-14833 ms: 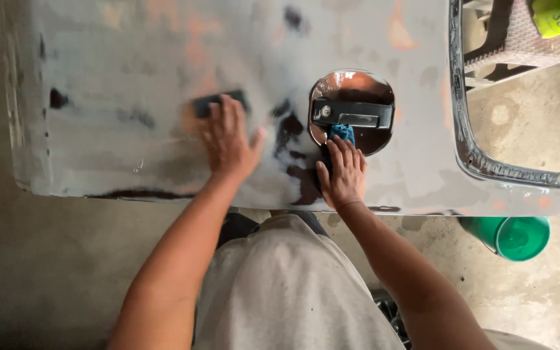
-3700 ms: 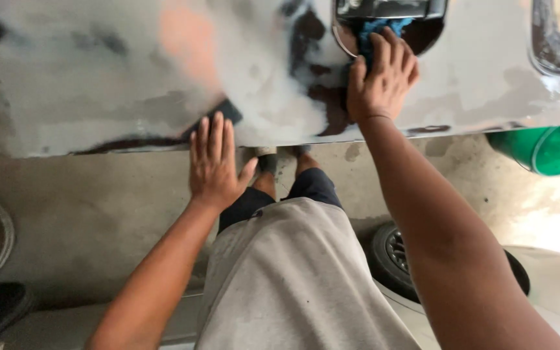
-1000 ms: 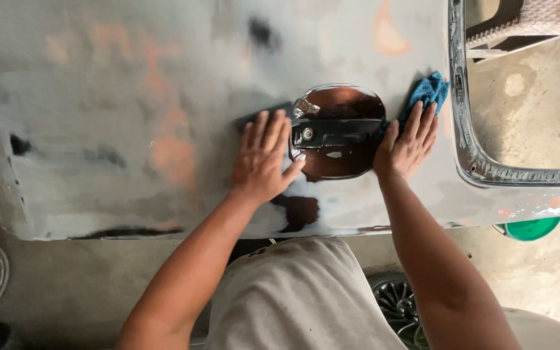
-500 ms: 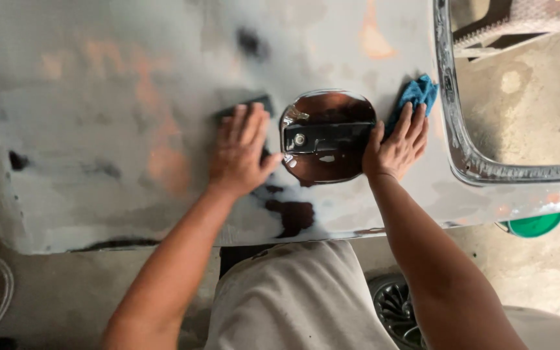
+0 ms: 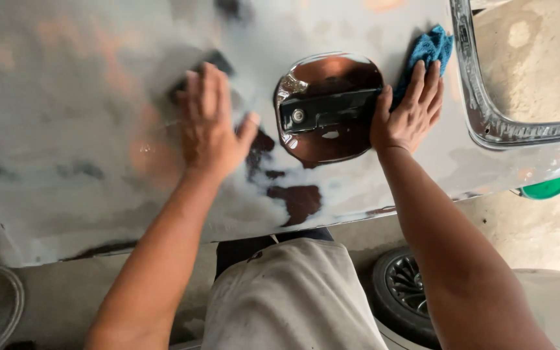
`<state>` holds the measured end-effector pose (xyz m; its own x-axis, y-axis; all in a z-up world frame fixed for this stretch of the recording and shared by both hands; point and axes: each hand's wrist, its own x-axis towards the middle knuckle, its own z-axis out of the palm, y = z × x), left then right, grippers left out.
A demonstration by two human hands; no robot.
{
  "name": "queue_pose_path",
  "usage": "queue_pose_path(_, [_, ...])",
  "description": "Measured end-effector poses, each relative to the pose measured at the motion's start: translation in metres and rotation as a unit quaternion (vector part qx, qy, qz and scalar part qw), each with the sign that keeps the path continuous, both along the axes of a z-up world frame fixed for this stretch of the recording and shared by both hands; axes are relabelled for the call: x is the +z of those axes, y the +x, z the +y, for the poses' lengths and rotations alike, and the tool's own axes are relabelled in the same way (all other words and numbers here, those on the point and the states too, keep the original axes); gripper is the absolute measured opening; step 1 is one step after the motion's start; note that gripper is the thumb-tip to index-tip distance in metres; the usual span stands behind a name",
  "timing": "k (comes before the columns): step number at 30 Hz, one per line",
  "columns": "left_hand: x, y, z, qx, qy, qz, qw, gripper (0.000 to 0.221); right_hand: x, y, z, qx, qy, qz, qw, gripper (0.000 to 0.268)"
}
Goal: The person scrubs a white car door panel with a blue cloth and a small abrasive pad, focusing on the area around the door handle. They dip the cloth into a green bucket of water to rinse it and continue scrubbing the surface.
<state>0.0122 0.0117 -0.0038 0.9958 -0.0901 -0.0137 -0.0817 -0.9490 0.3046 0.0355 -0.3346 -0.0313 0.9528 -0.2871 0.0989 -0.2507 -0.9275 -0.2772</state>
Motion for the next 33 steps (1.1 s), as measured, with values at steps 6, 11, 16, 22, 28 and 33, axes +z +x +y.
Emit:
queue_pose_path(6, [-0.005, 0.066, -0.054, -0.036, -0.059, -0.021, 0.997, 0.093, 0.003, 0.0, 0.005, 0.0, -0.013, 0.02, 1.0, 0.067])
queue_pose_path(11, [0.009, 0.023, -0.028, -0.108, -0.033, 0.037, 0.993, 0.093, 0.003, 0.006, 0.006, -0.008, -0.011, 0.03, 0.999, 0.067])
queue_pose_path(16, [-0.004, 0.074, 0.005, 0.036, 0.027, 0.054, 0.998, 0.092, 0.007, 0.004, 0.007, -0.011, 0.004, 0.038, 0.999, 0.069])
queue_pose_path(22, [0.0, 0.064, -0.059, -0.142, -0.059, 0.055, 0.986, 0.097, 0.007, 0.004, 0.01, -0.006, -0.011, 0.031, 0.999, 0.067])
queue_pose_path(28, [0.01, 0.058, -0.01, -0.012, 0.031, 0.074, 0.997, 0.091, 0.006, 0.002, 0.005, -0.02, -0.014, 0.031, 0.999, 0.069])
queue_pose_path(33, [-0.001, 0.1, -0.077, -0.091, -0.041, 0.027, 0.995, 0.093, 0.003, 0.0, 0.002, -0.014, -0.009, 0.036, 0.999, 0.071])
